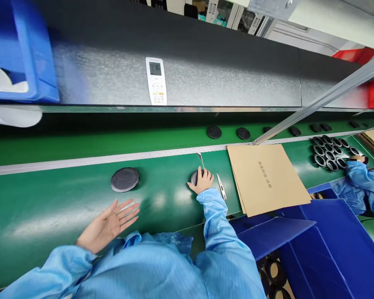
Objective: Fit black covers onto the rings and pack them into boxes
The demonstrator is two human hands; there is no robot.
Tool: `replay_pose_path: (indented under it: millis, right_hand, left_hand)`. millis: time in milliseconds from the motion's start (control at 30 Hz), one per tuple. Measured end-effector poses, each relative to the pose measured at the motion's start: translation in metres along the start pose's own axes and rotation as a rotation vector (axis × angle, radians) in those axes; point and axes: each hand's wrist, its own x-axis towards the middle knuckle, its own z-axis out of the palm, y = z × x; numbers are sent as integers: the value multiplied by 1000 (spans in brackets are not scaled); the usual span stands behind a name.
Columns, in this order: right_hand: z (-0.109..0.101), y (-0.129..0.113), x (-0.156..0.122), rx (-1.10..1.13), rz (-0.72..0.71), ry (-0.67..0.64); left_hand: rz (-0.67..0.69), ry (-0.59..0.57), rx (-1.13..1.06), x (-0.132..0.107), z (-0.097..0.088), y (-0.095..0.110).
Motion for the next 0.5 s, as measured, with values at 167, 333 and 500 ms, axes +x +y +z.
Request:
replay_pose_path:
  millis: [167,333,500]
  right_hand:
    - [16,-11,5,-75,-29,149]
    - [32,-5,-3,-85,28,127]
    - [51,-18,-3,32,-54,152]
  left_hand:
    - [73,117,224,28,-23,4]
    - [582,434,865,75,-28,20]
    - [582,513,1592,102,-4,50]
